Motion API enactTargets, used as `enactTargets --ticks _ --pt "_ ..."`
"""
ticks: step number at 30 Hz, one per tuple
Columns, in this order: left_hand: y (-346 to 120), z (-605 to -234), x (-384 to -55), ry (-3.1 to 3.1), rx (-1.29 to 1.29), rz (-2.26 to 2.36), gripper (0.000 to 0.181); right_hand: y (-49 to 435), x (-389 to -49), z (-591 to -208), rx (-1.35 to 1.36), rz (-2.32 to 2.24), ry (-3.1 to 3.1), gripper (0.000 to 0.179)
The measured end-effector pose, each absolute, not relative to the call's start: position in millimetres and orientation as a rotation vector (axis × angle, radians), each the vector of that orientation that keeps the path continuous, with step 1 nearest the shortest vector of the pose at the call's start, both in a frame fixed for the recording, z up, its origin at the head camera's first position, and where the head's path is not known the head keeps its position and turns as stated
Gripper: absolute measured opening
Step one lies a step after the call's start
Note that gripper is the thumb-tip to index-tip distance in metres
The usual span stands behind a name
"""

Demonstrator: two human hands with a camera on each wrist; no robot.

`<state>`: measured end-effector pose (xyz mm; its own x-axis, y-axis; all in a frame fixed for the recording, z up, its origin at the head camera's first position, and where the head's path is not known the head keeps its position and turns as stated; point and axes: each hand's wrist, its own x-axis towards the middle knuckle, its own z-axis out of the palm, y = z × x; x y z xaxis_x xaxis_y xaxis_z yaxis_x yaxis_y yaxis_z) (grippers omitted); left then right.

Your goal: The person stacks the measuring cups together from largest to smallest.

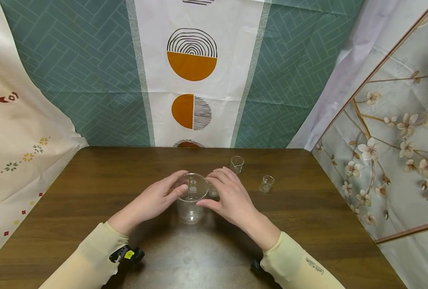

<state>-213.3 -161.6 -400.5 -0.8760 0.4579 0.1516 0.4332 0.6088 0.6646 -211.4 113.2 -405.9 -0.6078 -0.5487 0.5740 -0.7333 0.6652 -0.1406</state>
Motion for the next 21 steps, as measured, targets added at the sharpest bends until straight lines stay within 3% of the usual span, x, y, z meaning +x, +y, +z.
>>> enactTargets --ticks 21 --pt "-148.6 -403.1 -217.6 2.771 0.859 1.163 0.057 123.4 -208.1 -406.6 0.889 0.568 -2.483 0.074"
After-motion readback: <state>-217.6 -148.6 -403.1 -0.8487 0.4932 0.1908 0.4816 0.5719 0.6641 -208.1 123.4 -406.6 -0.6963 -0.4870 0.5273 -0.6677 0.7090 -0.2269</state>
